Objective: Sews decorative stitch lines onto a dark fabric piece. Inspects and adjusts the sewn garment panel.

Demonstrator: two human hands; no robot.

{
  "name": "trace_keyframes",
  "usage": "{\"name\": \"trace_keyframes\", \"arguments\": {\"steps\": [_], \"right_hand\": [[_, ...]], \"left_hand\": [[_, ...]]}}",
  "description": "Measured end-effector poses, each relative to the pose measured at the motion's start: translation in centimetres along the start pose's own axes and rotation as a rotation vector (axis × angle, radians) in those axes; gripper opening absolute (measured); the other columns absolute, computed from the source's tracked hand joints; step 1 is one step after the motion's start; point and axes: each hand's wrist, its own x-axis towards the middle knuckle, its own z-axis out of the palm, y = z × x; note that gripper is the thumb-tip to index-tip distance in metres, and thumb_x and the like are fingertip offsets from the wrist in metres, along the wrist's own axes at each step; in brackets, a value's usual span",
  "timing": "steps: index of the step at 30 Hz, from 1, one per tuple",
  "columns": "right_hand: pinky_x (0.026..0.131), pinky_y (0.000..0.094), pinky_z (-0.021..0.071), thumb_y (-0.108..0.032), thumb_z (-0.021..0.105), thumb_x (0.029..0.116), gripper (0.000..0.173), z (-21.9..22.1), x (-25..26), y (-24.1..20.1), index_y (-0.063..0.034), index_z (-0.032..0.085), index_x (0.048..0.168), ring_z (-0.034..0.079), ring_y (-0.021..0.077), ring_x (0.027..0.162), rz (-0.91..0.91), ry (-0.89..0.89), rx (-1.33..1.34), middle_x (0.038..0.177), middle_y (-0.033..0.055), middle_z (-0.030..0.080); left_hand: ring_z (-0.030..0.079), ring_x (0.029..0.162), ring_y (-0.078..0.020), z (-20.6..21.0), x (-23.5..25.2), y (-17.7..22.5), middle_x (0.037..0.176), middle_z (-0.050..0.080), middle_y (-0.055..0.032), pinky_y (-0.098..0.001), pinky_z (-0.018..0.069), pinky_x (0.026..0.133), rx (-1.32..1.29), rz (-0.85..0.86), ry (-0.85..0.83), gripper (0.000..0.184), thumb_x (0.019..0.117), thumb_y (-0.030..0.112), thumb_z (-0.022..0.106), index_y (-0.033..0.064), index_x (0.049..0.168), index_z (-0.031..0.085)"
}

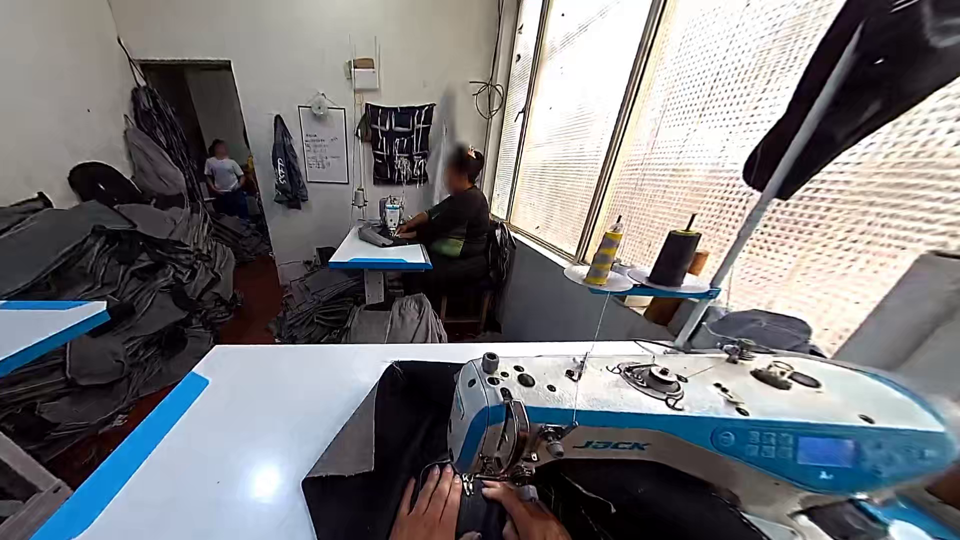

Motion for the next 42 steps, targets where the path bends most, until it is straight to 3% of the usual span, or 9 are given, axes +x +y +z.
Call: {"name": "trace_keyframes", "arguments": {"steps": [5,22,25,28,30,32,35,38,42], "right_hand": [[0.109,0.0454,0.0498,-0.003,0.048,0.094,0.036,1.0,-0.5,0.7,-0.0042,0.071,0.122,0.066,0.0272,0.125,-0.03,0.034,-0.093,0.131,0.0078,0.07],[0.11,0.0424,0.0488,-0.004,0.046,0.0953,0.037,0.8,-0.5,-0.1,-0.0068,0.071,0.122,0.065,0.0253,0.127,0.009,0.026,-0.107,0.134,0.0066,0.069],[0.113,0.0439,0.0465,-0.003,0.047,0.0957,0.038,1.1,-1.1,-0.7,-0.0049,0.069,0.127,0.061,0.0267,0.132,-0.012,0.015,-0.109,0.139,0.0093,0.066],[0.114,0.0464,0.044,-0.005,0.048,0.0981,0.042,-0.3,-2.0,-2.8,-0.0004,0.061,0.138,0.055,0.0318,0.138,-0.009,-0.184,-0.203,0.149,0.015,0.056],[0.119,0.048,0.0363,-0.008,0.046,0.1027,0.045,-2.8,-1.4,-3.7,0.0037,0.052,0.145,0.046,0.0346,0.145,-0.029,-0.452,-0.27,0.156,0.0204,0.047],[0.122,0.051,0.0302,-0.011,0.049,0.1045,0.042,-5.1,0.3,-2.6,0.0061,0.053,0.142,0.042,0.0368,0.147,-0.227,-0.598,-0.326,0.153,0.0227,0.05],[0.124,0.048,0.0273,-0.032,0.046,0.1091,0.051,-6.7,2.7,1.7,-0.0022,0.049,0.15,0.036,0.0329,0.151,-0.558,-0.74,-0.266,0.159,0.0147,0.045],[0.125,0.0453,0.0266,-0.043,0.035,0.1108,0.058,-5.5,1.5,5.0,-0.0088,0.04,0.157,0.035,0.0303,0.152,-0.592,-0.653,-0.101,0.163,0.0126,0.039],[0.117,0.0468,0.0394,-0.048,0.04,0.1078,0.058,-1.8,-3.1,0.3,-0.0098,0.052,0.149,0.048,0.026,0.144,-0.329,-0.31,-0.142,0.155,0.0083,0.052]], "left_hand": [[0.039,0.15,-0.0306,0.2,-0.2,-0.2,0.16,0.045,-0.0128,-0.0596,0.0282,0.12,0.026,-0.005,-0.043,0.065,0.107,0.05,0.038,0.0036,0.152,0.047],[0.042,0.148,-0.029,0.1,-0.2,-1.1,0.158,0.047,-0.0097,-0.0579,0.0305,0.119,0.077,0.058,-0.03,0.064,0.1077,0.051,0.034,0.0062,0.151,0.05],[0.036,0.152,-0.0218,-1.3,0.9,-4.7,0.16,0.045,-0.0042,-0.0543,0.0233,0.124,0.004,0.231,-0.141,0.059,0.1095,0.049,0.031,0.0135,0.154,0.047],[0.035,0.152,-0.0226,-2.8,2.6,-8.8,0.157,0.05,-0.002,-0.0576,0.0182,0.125,0.069,0.393,-0.178,0.051,0.1098,0.048,0.032,0.0266,0.15,0.054],[0.024,0.157,-0.0259,-4.7,3.0,-6.7,0.161,0.044,-0.0034,-0.0614,0.0067,0.125,0.15,0.241,-0.325,0.049,0.1103,0.045,0.032,0.0284,0.153,0.051],[0.012,0.159,-0.0313,-5.7,2.8,-1.6,0.166,0.033,-0.0122,-0.0637,-0.0011,0.125,0.124,-0.036,-0.452,0.053,0.1104,0.039,0.035,0.0126,0.156,0.044],[-0.001,0.159,-0.0366,-3.3,0.9,2.6,0.172,0.011,-0.0159,-0.0684,-0.0075,0.121,-0.01,-0.302,-0.409,0.077,0.1072,0.058,0.026,0.0064,0.164,0.021],[0.007,0.159,-0.0345,-1.3,0.2,1.3,0.171,0.018,-0.0134,-0.0709,-0.0036,0.12,0.053,-0.233,-0.262,0.098,0.096,0.079,0.02,0.0084,0.164,0.023],[0.008,0.16,-0.0279,-2.5,1.6,-3.8,0.171,0.021,-0.0103,-0.067,-0.0015,0.123,0.049,0.094,-0.365,0.098,0.0945,0.081,0.023,0.0106,0.163,0.028]]}}
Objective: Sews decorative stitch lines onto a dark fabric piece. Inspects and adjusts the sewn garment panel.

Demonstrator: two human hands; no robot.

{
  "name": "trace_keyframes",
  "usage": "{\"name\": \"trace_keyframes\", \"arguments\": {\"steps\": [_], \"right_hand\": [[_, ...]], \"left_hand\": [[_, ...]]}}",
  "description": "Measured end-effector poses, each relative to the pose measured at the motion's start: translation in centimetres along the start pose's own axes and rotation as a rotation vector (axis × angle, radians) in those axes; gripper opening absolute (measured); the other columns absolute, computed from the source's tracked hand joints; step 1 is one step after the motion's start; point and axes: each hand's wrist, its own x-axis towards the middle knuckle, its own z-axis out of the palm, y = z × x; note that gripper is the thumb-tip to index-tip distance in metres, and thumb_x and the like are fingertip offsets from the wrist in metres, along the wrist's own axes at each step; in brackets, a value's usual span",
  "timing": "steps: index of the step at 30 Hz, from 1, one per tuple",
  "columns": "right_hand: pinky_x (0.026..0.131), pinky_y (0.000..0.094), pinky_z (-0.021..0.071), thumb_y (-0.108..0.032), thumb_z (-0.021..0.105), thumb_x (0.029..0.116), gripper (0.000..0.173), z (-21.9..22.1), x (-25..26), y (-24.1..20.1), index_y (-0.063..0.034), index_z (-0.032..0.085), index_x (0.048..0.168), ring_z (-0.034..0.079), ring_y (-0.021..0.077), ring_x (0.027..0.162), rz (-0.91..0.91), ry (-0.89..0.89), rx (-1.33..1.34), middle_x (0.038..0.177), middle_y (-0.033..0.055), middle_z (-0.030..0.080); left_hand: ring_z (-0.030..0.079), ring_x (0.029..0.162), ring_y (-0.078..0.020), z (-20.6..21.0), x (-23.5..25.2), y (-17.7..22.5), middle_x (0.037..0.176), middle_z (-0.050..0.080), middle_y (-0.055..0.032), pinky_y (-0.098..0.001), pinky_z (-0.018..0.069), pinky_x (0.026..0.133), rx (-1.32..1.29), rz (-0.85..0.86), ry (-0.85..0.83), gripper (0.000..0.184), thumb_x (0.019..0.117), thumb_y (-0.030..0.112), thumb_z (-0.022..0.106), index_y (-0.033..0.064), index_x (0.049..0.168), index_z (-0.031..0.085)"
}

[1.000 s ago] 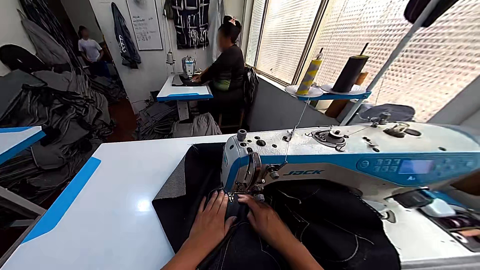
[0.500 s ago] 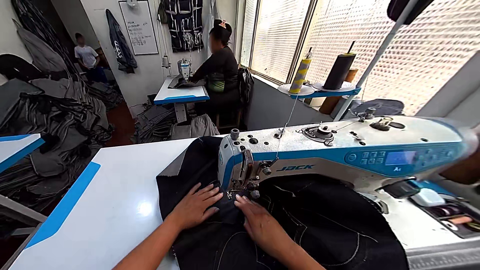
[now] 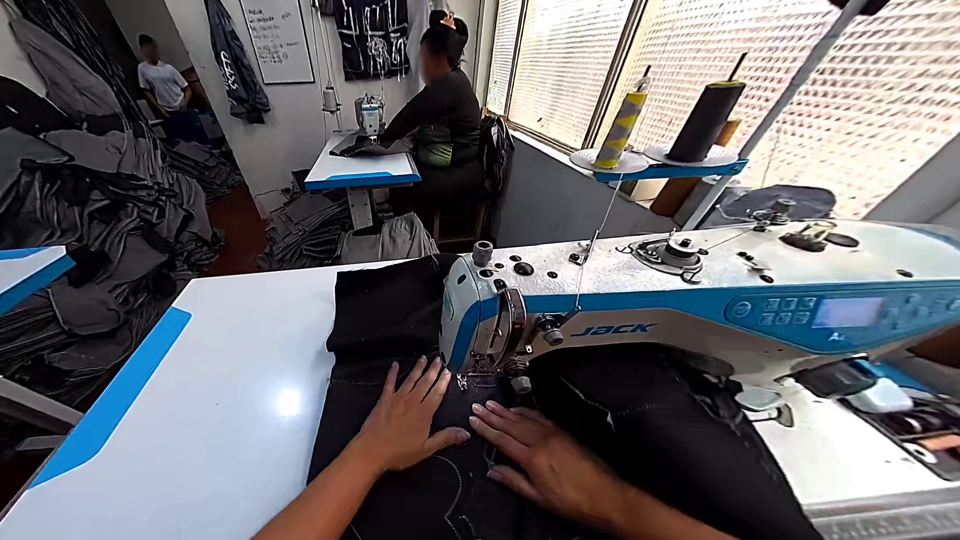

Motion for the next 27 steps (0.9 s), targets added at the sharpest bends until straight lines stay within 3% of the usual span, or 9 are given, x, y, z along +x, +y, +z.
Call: {"name": "trace_keyframes", "arguments": {"steps": [5,9,13,27], "right_hand": [[0.102,0.0465,0.0512,-0.045,0.048,0.1023,0.057,3.5,2.9,-8.5,-0.0018,0.065,0.135,0.064,0.0305,0.128,0.371,0.263,-0.174,0.14,0.0133,0.064],[0.103,0.0454,0.0505,-0.042,0.049,0.1019,0.055,4.0,4.5,-11.0,0.0005,0.067,0.132,0.064,0.0316,0.126,0.508,0.28,-0.215,0.138,0.0156,0.065],[0.103,0.0407,0.0511,-0.038,0.053,0.1011,0.048,4.0,4.2,-10.9,-0.0004,0.071,0.125,0.066,0.0296,0.124,0.487,0.313,-0.206,0.133,0.0146,0.069],[0.108,0.0365,0.0464,-0.032,0.05,0.1022,0.042,3.5,2.9,-9.5,-0.0046,0.07,0.128,0.063,0.024,0.128,0.428,0.296,-0.199,0.136,0.0096,0.068]], "left_hand": [[0.025,0.156,-0.0303,-1.7,3.6,-6.4,0.162,0.04,-0.0147,-0.0658,0.01,0.123,0.074,0.501,-0.043,0.089,0.0981,0.073,0.034,0.0044,0.154,0.044],[0.031,0.153,-0.032,-2.1,5.8,-8.1,0.157,0.047,-0.0155,-0.0653,0.0131,0.123,0.133,0.691,-0.049,0.087,0.0972,0.073,0.033,0.0046,0.148,0.051],[0.031,0.153,-0.03,-2.1,6.0,-8.1,0.156,0.047,-0.0137,-0.0651,0.0135,0.123,0.136,0.725,-0.016,0.087,0.0978,0.074,0.03,0.0062,0.149,0.05],[0.025,0.156,-0.0264,-1.7,4.6,-7.2,0.161,0.043,-0.0096,-0.0649,0.0124,0.123,0.12,0.598,0.004,0.091,0.0967,0.078,0.026,0.0081,0.153,0.046]]}}
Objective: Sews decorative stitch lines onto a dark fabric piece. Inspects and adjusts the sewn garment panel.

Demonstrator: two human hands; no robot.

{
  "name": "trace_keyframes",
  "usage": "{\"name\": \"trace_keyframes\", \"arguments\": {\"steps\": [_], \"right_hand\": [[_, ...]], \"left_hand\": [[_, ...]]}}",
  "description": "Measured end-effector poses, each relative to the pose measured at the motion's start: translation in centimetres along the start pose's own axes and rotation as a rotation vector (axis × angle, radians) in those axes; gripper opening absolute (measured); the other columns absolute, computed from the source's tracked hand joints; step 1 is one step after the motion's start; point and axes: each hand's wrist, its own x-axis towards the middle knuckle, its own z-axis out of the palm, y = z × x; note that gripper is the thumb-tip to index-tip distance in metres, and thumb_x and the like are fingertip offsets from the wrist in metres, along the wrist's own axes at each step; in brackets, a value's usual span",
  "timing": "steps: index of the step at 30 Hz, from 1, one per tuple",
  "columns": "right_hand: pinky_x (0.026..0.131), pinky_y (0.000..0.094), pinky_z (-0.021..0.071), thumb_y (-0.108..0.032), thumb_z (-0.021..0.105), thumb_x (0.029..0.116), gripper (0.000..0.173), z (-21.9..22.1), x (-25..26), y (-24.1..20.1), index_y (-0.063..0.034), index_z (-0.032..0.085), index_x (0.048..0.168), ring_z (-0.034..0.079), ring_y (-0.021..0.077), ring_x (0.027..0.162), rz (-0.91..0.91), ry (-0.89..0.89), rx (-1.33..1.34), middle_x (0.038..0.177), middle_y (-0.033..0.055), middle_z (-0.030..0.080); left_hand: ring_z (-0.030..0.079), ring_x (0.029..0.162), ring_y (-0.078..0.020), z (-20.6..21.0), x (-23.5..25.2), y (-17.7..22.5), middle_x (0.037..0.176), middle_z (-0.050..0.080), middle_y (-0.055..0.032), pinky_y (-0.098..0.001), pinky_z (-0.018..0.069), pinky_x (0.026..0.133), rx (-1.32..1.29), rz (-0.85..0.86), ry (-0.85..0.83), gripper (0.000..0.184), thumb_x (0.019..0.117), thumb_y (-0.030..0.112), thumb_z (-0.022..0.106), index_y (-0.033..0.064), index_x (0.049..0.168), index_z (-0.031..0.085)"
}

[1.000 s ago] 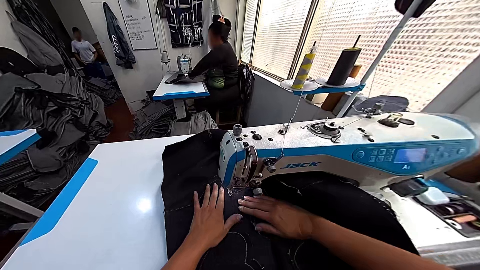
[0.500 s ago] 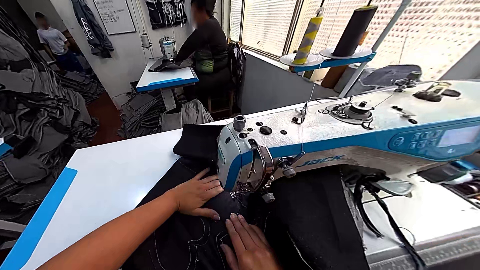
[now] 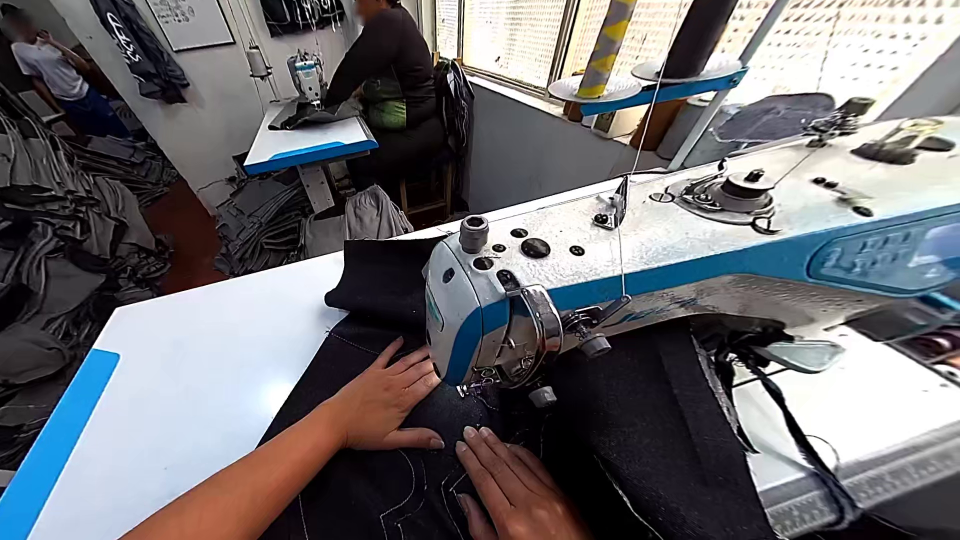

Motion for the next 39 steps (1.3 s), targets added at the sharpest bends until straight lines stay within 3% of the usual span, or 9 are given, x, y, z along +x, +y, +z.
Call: {"name": "trace_keyframes", "arguments": {"steps": [25,39], "right_hand": [[0.106,0.0371,0.0485,-0.031,0.048,0.101,0.043,0.1,0.2,1.5,-0.006,0.071,0.128,0.064,0.0238,0.127,-0.076,0.012,-0.013,0.135,0.0083,0.069],[0.108,0.0404,0.0488,-0.029,0.045,0.1009,0.044,0.4,1.0,4.1,-0.0076,0.071,0.129,0.064,0.0251,0.128,-0.158,0.014,0.016,0.136,0.0072,0.068]], "left_hand": [[0.025,0.156,-0.0264,0.2,-0.1,0.6,0.162,0.041,-0.0088,-0.0634,0.0133,0.124,0.01,-0.068,0.016,0.09,0.0962,0.076,0.032,0.0081,0.154,0.044],[0.023,0.157,-0.0277,0.4,-0.1,1.8,0.164,0.037,-0.0084,-0.0641,0.0122,0.123,-0.001,-0.226,0.051,0.09,0.0963,0.075,0.035,0.0077,0.156,0.041]]}}
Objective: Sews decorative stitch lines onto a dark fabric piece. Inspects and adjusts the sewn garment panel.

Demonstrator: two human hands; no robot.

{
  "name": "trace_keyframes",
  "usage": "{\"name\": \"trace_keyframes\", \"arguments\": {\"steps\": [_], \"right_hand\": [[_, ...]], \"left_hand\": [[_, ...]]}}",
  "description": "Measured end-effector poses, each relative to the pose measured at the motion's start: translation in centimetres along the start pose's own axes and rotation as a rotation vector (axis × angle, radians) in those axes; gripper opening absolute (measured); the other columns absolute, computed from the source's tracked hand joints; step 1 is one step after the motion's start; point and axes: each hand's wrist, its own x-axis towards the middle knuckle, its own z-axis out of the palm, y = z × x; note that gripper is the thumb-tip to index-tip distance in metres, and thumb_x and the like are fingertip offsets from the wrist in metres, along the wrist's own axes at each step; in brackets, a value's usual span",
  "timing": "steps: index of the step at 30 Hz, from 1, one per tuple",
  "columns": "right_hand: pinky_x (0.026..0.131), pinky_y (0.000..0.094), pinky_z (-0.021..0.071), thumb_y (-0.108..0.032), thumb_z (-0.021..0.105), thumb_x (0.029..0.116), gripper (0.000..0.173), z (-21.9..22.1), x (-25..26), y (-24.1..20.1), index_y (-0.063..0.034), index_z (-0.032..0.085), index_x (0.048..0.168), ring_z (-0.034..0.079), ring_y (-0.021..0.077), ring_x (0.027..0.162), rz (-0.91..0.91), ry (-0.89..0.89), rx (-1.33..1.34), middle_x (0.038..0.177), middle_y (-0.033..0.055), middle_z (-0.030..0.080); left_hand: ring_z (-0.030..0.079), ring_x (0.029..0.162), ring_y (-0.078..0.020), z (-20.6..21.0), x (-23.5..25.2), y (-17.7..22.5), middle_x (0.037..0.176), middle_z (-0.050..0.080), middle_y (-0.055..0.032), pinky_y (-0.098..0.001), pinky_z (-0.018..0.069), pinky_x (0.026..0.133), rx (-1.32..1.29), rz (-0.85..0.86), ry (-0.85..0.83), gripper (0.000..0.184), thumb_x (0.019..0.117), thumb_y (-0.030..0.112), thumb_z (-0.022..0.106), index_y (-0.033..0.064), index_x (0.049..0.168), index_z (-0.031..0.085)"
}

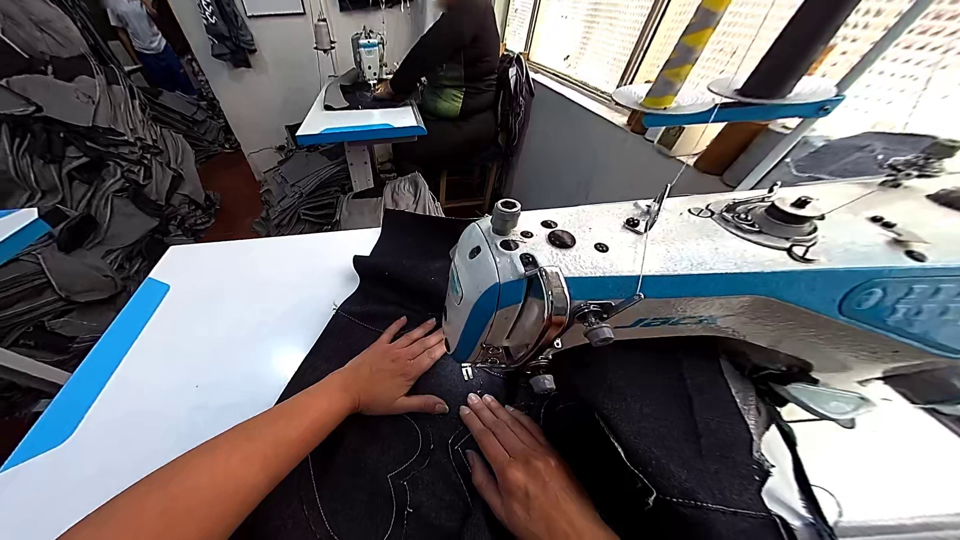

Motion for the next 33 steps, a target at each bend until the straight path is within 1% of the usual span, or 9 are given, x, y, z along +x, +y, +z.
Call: {"name": "trace_keyframes", "arguments": {"steps": [10,17,19,22,25,27,28,30,33], "right_hand": [[0.107,0.039,0.0501,-0.023,0.045,0.1004,0.04,0.2,1.2,4.1,-0.011,0.072,0.127,0.065,0.0219,0.126,-0.156,0.01,0.067,0.133,0.0036,0.07],[0.112,0.0357,0.0468,-0.021,0.045,0.1024,0.038,0.3,3.9,11.0,-0.0144,0.071,0.13,0.06,0.0175,0.133,-0.482,-0.08,0.27,0.135,0.0025,0.069],[0.108,0.0382,0.0506,-0.022,0.047,0.1021,0.037,-1.2,4.3,10.3,-0.016,0.073,0.127,0.063,0.0193,0.129,-0.422,-0.147,0.19,0.133,0.0023,0.07],[0.099,0.0527,0.0554,-0.017,0.057,0.0985,0.027,-5.7,3.3,3.9,-0.0046,0.077,0.112,0.069,0.0339,0.118,-0.162,-0.213,0.133,0.123,0.0151,0.073],[0.109,0.0503,0.0492,-0.025,0.059,0.1018,0.033,-7.8,2.8,-3.7,-0.0026,0.073,0.121,0.064,0.0332,0.127,0.059,-0.249,0.303,0.132,0.0157,0.069],[0.114,0.0525,0.0439,-0.038,0.061,0.0997,0.051,-4.5,2.9,-6.7,0.0008,0.066,0.133,0.056,0.0364,0.136,0.128,-0.202,0.313,0.143,0.019,0.061],[0.114,0.0543,0.0421,-0.046,0.06,0.0976,0.064,-2.4,3.0,-7.5,0.0037,0.061,0.137,0.053,0.0391,0.138,0.146,-0.172,0.271,0.146,0.0219,0.057],[0.114,0.0571,0.0401,-0.055,0.056,0.0962,0.077,0.8,3.3,-8.4,0.0083,0.056,0.141,0.051,0.0426,0.139,0.177,-0.133,0.17,0.15,0.026,0.052],[0.113,0.0577,0.0411,-0.061,0.046,0.0982,0.081,2.6,3.1,-9.1,0.0074,0.059,0.138,0.053,0.0434,0.137,0.147,-0.088,0.042,0.146,0.0275,0.055]], "left_hand": [[0.011,0.159,-0.0268,0.1,-0.5,2.0,0.17,0.024,-0.0072,-0.0628,0.0074,0.124,-0.015,-0.261,-0.012,0.096,0.0959,0.078,0.031,0.0092,0.162,0.028],[0.006,0.16,-0.0292,0.3,-0.6,5.7,0.172,0.015,-0.0074,-0.0649,0.0038,0.124,-0.029,-0.589,-0.033,0.103,0.0934,0.082,0.026,0.0082,0.164,0.021],[0.003,0.16,-0.0299,0.2,-0.6,6.3,0.173,0.012,-0.0084,-0.0656,0.0016,0.123,-0.054,-0.631,-0.052,0.104,0.0932,0.083,0.025,0.0073,0.164,0.017],[-0.003,0.16,-0.0315,-1.8,-0.6,5.8,0.173,0.006,-0.0087,-0.0673,-0.0025,0.122,-0.169,-0.628,-0.183,0.105,0.0926,0.082,0.031,0.009,0.165,0.013],[0.022,0.156,-0.0364,-4.5,0.1,3.9,0.163,0.039,-0.0116,-0.068,0.0136,0.121,-0.2,-0.494,-0.144,0.073,0.1031,0.064,0.038,0.0116,0.154,0.048],[0.04,0.148,-0.0336,-3.8,1.1,1.3,0.145,0.06,-0.011,-0.0631,0.0254,0.119,-0.08,-0.133,0.025,0.048,0.1061,0.044,0.048,0.0082,0.132,0.067],[0.045,0.145,-0.0324,-2.9,1.7,-0.3,0.138,0.065,-0.0113,-0.0627,0.0268,0.12,-0.04,0.081,0.086,0.043,0.1042,0.041,0.052,0.0062,0.122,0.071],[0.046,0.145,-0.0327,-1.1,2.6,-2.4,0.139,0.064,-0.0142,-0.0636,0.023,0.122,-0.024,0.327,0.076,0.05,0.1045,0.042,0.048,0.0024,0.126,0.068],[0.039,0.15,-0.0308,-0.1,2.7,-3.7,0.15,0.056,-0.0141,-0.0621,0.0176,0.123,-0.094,0.377,0.035,0.061,0.1059,0.048,0.039,0.0026,0.14,0.06]]}}
